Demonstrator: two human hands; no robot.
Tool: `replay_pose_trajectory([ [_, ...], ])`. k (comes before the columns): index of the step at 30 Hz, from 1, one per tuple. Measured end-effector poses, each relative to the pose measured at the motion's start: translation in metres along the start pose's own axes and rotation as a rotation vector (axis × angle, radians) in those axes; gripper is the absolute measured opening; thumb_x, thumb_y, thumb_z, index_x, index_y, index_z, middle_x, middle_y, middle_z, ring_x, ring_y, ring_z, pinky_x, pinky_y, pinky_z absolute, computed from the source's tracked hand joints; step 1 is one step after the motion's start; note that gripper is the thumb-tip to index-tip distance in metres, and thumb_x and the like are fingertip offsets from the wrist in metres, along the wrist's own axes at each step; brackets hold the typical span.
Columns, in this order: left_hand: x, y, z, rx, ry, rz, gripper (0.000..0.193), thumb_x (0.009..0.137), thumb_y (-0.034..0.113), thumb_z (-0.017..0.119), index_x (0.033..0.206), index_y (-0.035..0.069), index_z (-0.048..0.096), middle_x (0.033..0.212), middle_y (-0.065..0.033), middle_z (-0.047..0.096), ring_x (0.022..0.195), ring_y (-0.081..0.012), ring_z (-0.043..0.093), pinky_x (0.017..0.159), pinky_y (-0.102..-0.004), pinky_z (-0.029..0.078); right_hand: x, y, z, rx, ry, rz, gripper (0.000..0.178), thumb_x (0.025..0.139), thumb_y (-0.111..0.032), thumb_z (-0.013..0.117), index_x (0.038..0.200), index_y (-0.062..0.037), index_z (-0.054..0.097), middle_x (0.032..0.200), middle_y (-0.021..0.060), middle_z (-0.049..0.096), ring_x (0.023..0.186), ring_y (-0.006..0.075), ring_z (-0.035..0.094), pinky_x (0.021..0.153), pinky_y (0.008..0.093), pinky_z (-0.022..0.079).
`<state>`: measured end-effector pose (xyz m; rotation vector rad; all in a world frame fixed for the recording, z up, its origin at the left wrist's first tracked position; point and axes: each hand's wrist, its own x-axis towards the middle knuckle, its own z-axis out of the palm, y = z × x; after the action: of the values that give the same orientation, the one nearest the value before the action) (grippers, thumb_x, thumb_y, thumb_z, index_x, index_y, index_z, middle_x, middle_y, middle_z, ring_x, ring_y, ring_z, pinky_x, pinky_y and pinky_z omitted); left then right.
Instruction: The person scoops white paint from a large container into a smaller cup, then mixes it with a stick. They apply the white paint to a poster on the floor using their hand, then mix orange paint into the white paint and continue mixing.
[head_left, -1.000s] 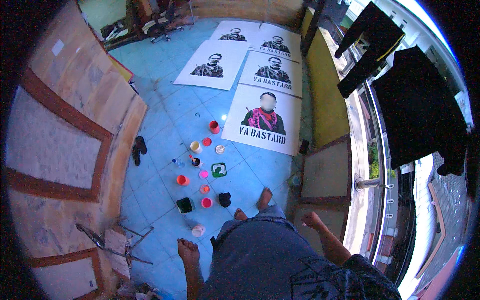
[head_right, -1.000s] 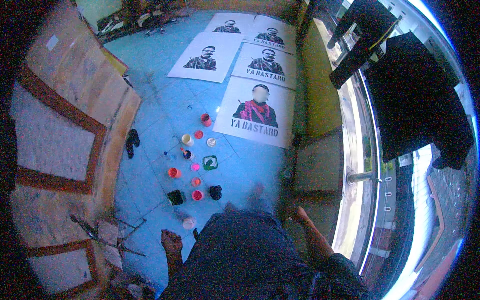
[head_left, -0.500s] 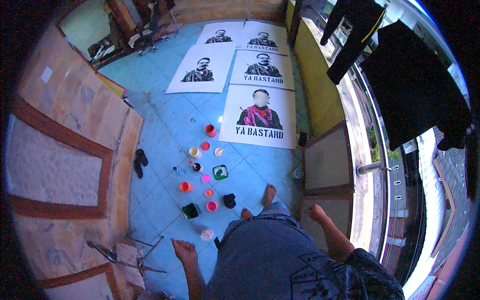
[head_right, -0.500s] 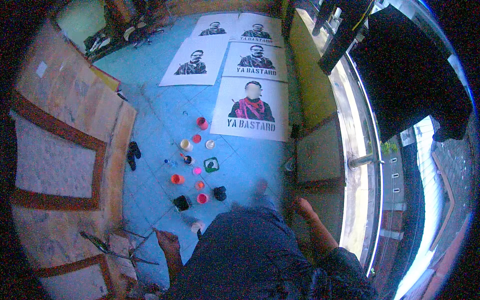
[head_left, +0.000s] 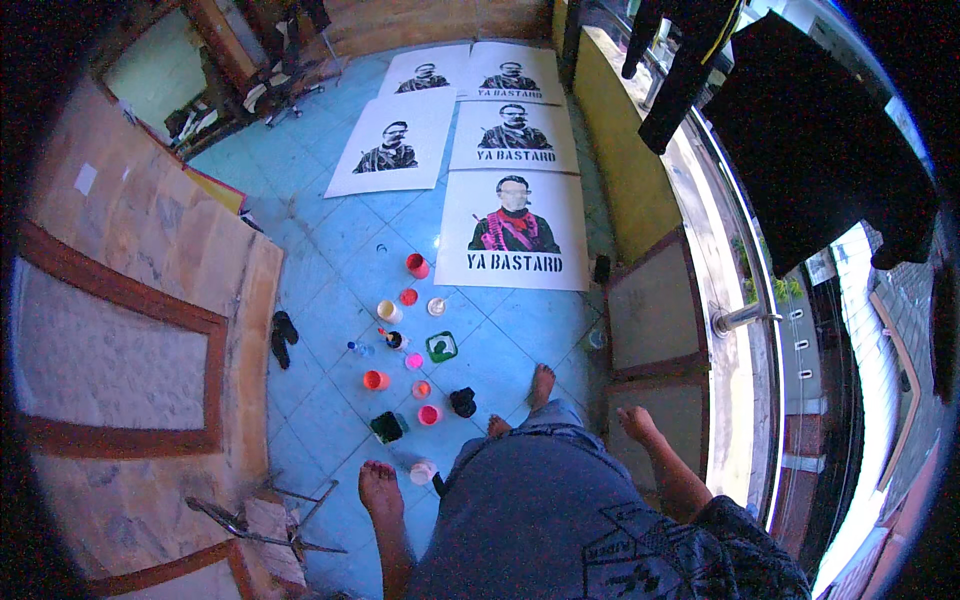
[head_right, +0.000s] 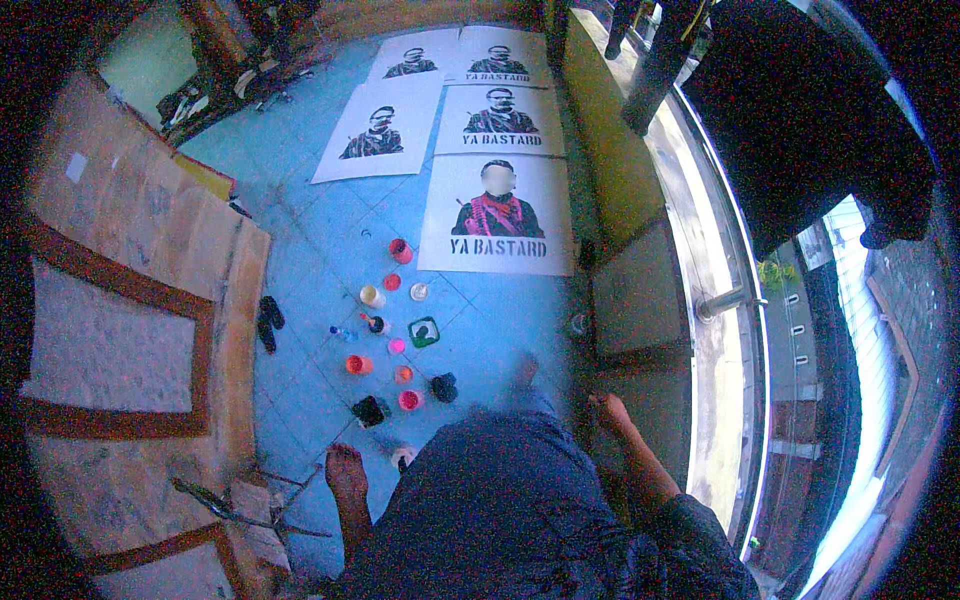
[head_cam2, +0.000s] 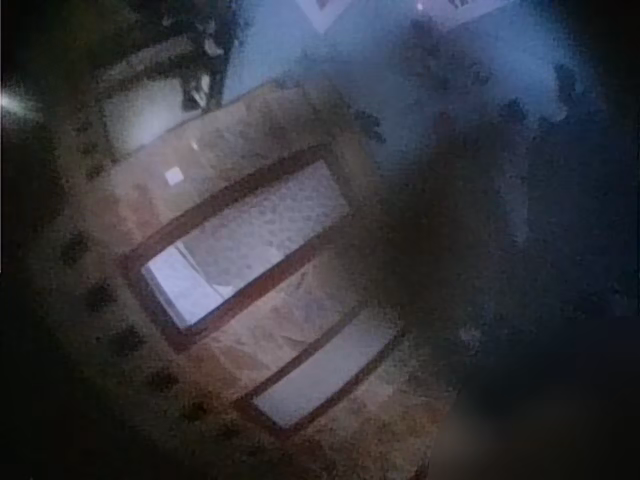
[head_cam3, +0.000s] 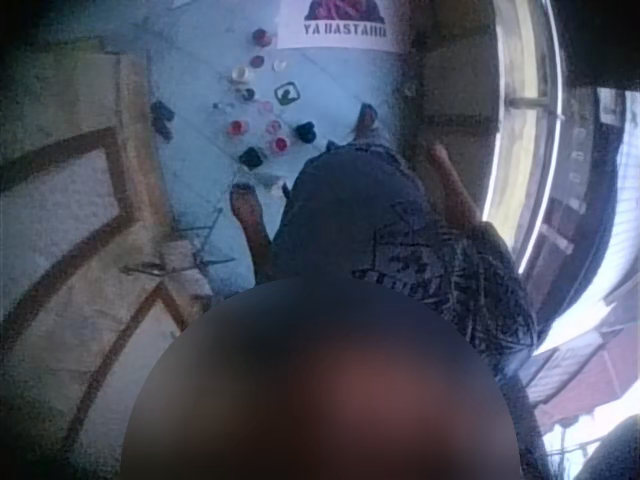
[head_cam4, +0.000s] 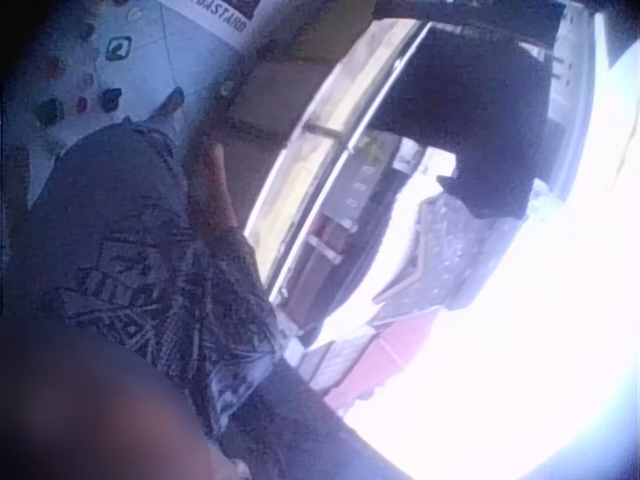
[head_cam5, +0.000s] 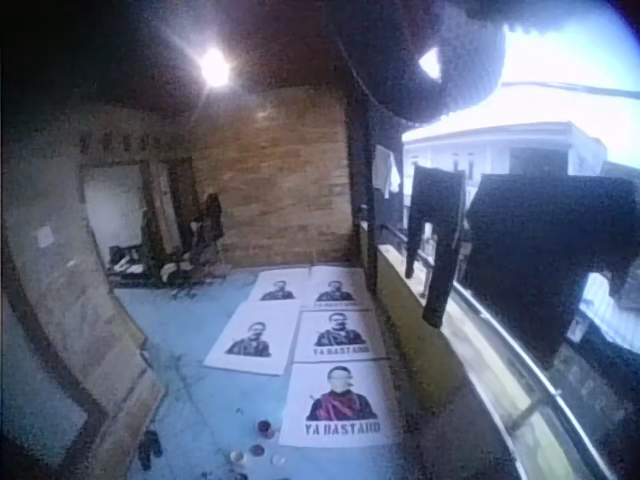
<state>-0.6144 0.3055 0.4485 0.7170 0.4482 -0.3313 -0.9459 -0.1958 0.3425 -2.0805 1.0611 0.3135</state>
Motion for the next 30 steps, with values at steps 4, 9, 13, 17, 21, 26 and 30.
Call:
replay_pose_trajectory([
  [4,-0.008,0.002,0.043,0.300,0.052,0.077,0.034,0.099,0.015,0.046,0.130,0.003,0.047,0.122,-0.0149,0.057,0.107,-0.0278,0.059,0.096,-0.0374,0.047,0.000,-0.012,-0.001,0.139,-0.043,0.032,0.041,0.097,-0.035,0.047,0.087,0.0010,0.066,0.070,0.0145,0.065,0.066,0.0314,0.064,0.066,0.0430,0.050],
  [9,-0.020,0.003,0.084,0.447,-0.119,0.122,0.040,0.095,0.017,0.054,0.130,0.001,0.043,0.134,-0.0176,0.049,0.121,-0.0301,0.051,0.100,-0.0402,0.044,0.010,-0.026,-0.007,0.067,-0.088,-0.032,0.033,0.095,-0.027,0.049,0.090,0.0014,0.065,0.079,0.0142,0.067,0.072,0.0240,0.065,0.067,0.0395,0.051],
  [13,-0.029,-0.002,0.128,0.668,-0.202,0.182,0.039,0.097,0.019,0.052,0.129,-0.001,0.045,0.137,-0.0188,0.047,0.125,-0.0303,0.049,0.100,-0.0405,0.043,0.004,-0.118,-0.028,0.194,-0.027,-0.262,0.027,0.095,-0.024,0.053,0.100,-0.0006,0.065,0.090,0.0124,0.068,0.079,0.0192,0.064,0.070,0.0373,0.051],
  [17,-0.041,-0.022,0.190,0.975,-0.549,0.379,0.040,0.098,0.021,0.050,0.130,-0.002,0.045,0.140,-0.0198,0.044,0.127,-0.0307,0.048,0.102,-0.0419,0.041,0.029,-0.185,-0.015,0.300,-0.218,-0.381,0.035,0.099,-0.030,0.051,0.111,0.0018,0.062,0.100,0.0102,0.067,0.094,0.0201,0.063,0.084,0.0375,0.049],
  [21,-0.053,-0.040,0.262,1.302,-0.981,0.729,0.052,0.096,0.033,0.051,0.135,-0.002,0.044,0.145,-0.0247,0.038,0.134,-0.0384,0.037,0.110,-0.0487,0.028,-0.004,-0.325,-0.024,0.917,-0.665,-0.359,0.051,0.101,-0.042,0.043,0.124,0.0027,0.054,0.122,0.0158,0.060,0.115,0.0261,0.057,0.102,0.0389,0.042],
  [26,-0.048,-0.081,0.291,1.428,-1.116,1.049,0.073,0.094,0.059,0.035,0.137,0.000,0.043,0.146,-0.0274,0.034,0.136,-0.0466,0.029,0.111,-0.0544,0.022,-0.012,-0.401,0.001,1.455,-1.167,-0.786,0.073,0.089,-0.048,0.052,0.144,-0.0045,0.033,0.146,0.0165,0.040,0.132,0.0341,0.040,0.108,0.0489,0.032],
  [30,-0.021,-0.082,0.269,1.500,-1.081,1.111,0.077,0.093,0.063,0.031,0.140,0.002,0.040,0.146,-0.0274,0.033,0.136,-0.0481,0.028,0.111,-0.0581,0.019,-0.001,-0.396,0.034,1.659,-1.209,-0.414,0.075,0.086,-0.043,0.056,0.145,-0.0036,0.030,0.147,0.0174,0.039,0.135,0.0345,0.037,0.110,0.0491,0.030],
])
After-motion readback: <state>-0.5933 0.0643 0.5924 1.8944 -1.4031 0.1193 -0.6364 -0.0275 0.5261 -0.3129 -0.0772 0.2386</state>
